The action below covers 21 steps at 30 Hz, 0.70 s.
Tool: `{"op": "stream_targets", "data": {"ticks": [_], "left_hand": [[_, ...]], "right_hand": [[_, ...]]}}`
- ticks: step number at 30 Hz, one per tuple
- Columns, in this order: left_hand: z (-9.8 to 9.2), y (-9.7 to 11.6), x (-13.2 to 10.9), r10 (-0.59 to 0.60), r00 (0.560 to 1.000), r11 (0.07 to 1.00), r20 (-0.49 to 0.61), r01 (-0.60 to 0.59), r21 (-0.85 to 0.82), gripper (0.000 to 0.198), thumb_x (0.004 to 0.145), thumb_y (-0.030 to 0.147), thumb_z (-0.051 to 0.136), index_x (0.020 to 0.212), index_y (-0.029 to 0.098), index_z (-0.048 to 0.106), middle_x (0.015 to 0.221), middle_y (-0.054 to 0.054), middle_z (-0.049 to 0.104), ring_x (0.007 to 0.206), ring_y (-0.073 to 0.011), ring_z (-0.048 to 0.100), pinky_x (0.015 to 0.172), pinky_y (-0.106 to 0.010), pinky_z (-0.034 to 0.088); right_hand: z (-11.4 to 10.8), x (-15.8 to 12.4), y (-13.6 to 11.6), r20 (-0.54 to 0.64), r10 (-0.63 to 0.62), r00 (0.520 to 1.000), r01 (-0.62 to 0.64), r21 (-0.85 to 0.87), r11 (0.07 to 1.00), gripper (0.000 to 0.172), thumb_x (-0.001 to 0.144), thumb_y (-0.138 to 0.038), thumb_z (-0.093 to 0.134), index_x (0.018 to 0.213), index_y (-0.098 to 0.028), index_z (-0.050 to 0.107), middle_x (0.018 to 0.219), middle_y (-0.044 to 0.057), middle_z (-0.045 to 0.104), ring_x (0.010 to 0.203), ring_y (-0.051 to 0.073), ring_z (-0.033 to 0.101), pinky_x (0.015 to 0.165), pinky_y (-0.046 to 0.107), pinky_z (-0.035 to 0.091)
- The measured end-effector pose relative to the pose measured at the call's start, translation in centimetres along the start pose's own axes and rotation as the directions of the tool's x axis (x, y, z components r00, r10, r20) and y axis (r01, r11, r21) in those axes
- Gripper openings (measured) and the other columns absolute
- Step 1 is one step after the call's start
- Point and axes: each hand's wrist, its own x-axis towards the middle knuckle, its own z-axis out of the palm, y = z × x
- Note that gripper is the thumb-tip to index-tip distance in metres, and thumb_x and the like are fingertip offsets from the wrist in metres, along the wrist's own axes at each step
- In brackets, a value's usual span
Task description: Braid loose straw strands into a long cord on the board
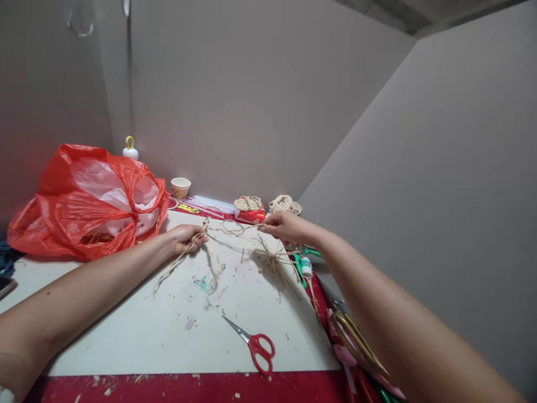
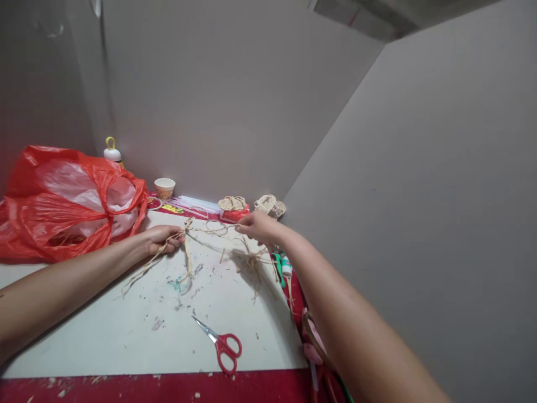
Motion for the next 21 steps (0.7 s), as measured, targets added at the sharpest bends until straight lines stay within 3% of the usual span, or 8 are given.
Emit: {"op": "stream_targets", "data": {"ticks": [6, 10, 12, 15, 18, 21], "left_hand": [[0.1, 0.0, -0.2, 0.001, 1.0, 1.0, -0.017, -0.001, 0.01, 0.012, 0.08, 0.006, 0.037, 0.074, 0.016, 0.04, 0.051, 0.002, 0.046, 0.029, -0.0016, 0.027, 0.025, -0.01, 0.017], [0.0, -0.1, 0.0, 0.014, 0.999, 0.999, -0.049, -0.013, 0.034, 0.012, 0.08, 0.006, 0.038, 0.074, 0.016, 0.04, 0.05, 0.001, 0.047, 0.028, -0.0019, 0.028, 0.026, -0.01, 0.019], [0.1, -0.1, 0.1, 0.023, 0.998, 0.999, -0.062, -0.02, 0.05, 0.011, 0.08, 0.006, 0.039, 0.074, 0.015, 0.04, 0.05, 0.001, 0.049, 0.028, -0.0021, 0.028, 0.026, -0.01, 0.021], [0.2, -0.1, 0.4, 0.034, 0.997, 0.997, -0.074, -0.028, 0.072, 0.011, 0.08, 0.006, 0.038, 0.074, 0.015, 0.041, 0.048, 0.0, 0.05, 0.028, -0.0028, 0.03, 0.027, -0.011, 0.023], [0.2, -0.2, 0.7, 0.04, 0.997, 0.996, -0.07, -0.034, 0.083, 0.011, 0.08, 0.007, 0.038, 0.073, 0.015, 0.041, 0.049, -0.001, 0.051, 0.028, -0.0028, 0.031, 0.028, -0.011, 0.025], [0.2, -0.3, 1.1, 0.041, 0.997, 0.996, -0.058, -0.037, 0.081, 0.01, 0.08, 0.007, 0.04, 0.073, 0.014, 0.041, 0.05, -0.001, 0.052, 0.029, -0.0024, 0.033, 0.029, -0.01, 0.027]], "right_hand": [[0.7, -7.2, 1.2, 0.27, 0.012, 0.963, -0.013, 0.003, 1.0, 0.036, 0.072, -0.029, 0.062, 0.105, -0.016, 0.065, 0.052, -0.003, 0.048, 0.043, 0.008, 0.039, 0.041, 0.019, 0.029], [2.8, -10.3, 1.4, 0.236, -0.072, 0.969, 0.067, 0.029, 0.997, 0.025, 0.079, -0.032, 0.053, 0.088, -0.015, 0.069, 0.053, -0.003, 0.049, 0.049, 0.008, 0.038, 0.045, 0.018, 0.031], [4.5, -11.3, 1.2, 0.273, -0.106, 0.956, 0.1, 0.038, 0.994, 0.025, 0.081, -0.032, 0.052, 0.078, -0.014, 0.069, 0.056, -0.001, 0.052, 0.052, 0.009, 0.041, 0.048, 0.018, 0.033], [6.9, -12.2, 0.9, 0.464, -0.163, 0.871, 0.137, 0.089, 0.987, 0.026, 0.082, -0.033, 0.052, 0.076, -0.014, 0.069, 0.058, -0.001, 0.054, 0.053, 0.008, 0.043, 0.05, 0.018, 0.035], [7.3, -11.7, 1.3, 0.605, -0.121, 0.787, 0.05, 0.134, 0.99, 0.029, 0.081, -0.037, 0.052, 0.094, -0.017, 0.069, 0.063, -0.002, 0.055, 0.05, 0.007, 0.044, 0.049, 0.017, 0.037], [5.3, -10.2, 2.7, 0.579, 0.002, 0.815, -0.039, 0.051, 0.998, 0.033, 0.077, -0.038, 0.057, 0.097, -0.015, 0.07, 0.063, -0.001, 0.057, 0.052, 0.008, 0.047, 0.05, 0.018, 0.039]]}}
